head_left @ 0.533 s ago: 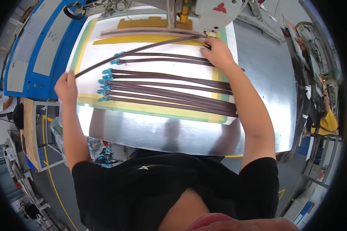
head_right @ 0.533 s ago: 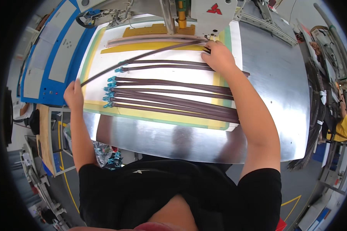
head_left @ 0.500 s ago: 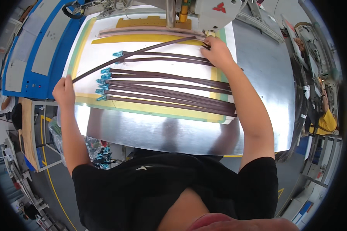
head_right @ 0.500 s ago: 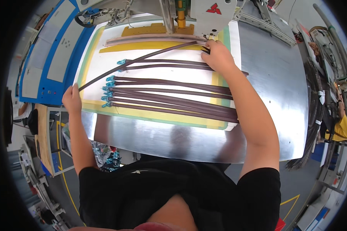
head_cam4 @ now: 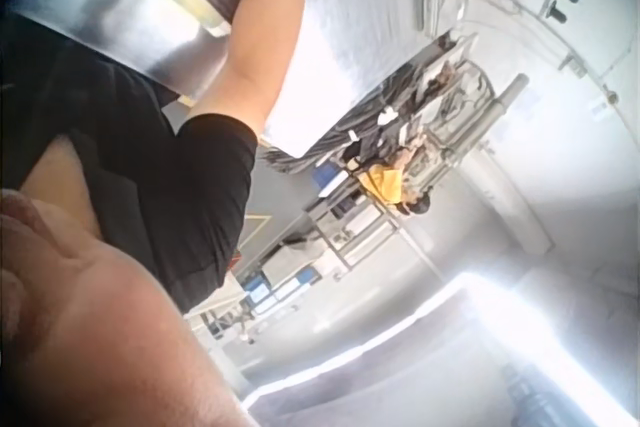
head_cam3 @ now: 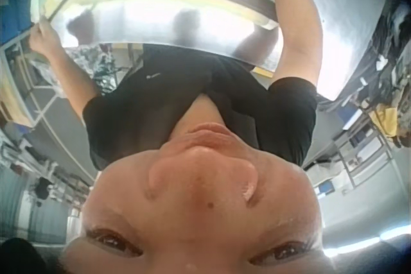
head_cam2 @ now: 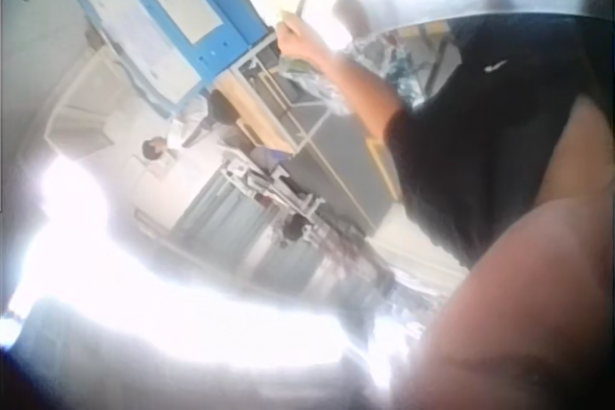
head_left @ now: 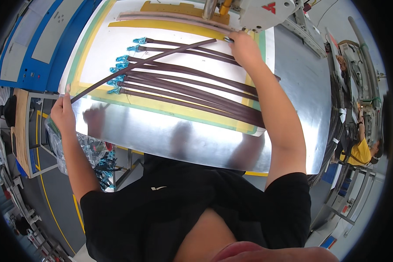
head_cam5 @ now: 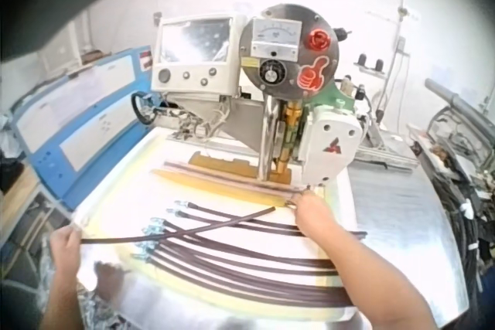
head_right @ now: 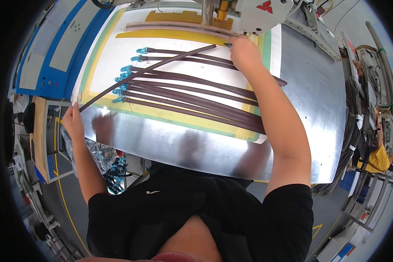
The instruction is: The person aligns multiple dark brown cables on a marked work surface, secures them with blue clips, and uses a machine to process the ends. The person repeatedly picks up, aligns, and clips the cables, then feeds them into the machine for processing.
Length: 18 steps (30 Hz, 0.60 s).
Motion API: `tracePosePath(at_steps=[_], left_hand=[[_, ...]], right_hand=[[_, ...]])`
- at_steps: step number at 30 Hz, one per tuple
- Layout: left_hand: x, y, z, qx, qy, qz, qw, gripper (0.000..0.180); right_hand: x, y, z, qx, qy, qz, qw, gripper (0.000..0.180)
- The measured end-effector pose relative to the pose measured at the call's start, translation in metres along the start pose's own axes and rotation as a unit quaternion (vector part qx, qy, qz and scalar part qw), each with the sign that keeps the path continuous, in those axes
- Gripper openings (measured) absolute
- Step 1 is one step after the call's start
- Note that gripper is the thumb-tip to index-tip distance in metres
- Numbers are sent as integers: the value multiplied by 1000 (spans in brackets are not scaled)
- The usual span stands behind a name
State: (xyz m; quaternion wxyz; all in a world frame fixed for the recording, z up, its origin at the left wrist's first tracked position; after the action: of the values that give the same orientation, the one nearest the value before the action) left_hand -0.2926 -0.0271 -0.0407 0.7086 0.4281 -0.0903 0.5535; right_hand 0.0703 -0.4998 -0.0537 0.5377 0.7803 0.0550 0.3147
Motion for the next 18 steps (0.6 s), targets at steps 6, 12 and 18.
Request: tracePosePath(at_steps=[6, 12, 18], left_hand=[[8, -11, 18, -113, 84, -68, 988, 41], [4, -59, 134, -364, 60, -339, 866, 25], [-31, -70, 327, -489, -77, -422, 759, 30]], right_hand=[[-7, 11, 3, 104, 0, 70, 992, 31], [-48, 89, -63, 325, -129, -44, 936, 29], [-88, 176, -112, 644, -67, -48, 760, 70]])
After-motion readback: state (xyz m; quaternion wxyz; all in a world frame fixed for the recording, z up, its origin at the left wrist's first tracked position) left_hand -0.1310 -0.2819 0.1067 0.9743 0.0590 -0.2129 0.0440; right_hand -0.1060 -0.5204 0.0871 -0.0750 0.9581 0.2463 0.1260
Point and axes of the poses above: each hand's wrist, its own x-axis towards the middle knuckle, its own y-axis out of the back of the hand, z = x × y, the point moved 3 cm from there along x, towards the middle knuckle, and after that the axes turned 12 degrees about z, right-handed, at the moved point
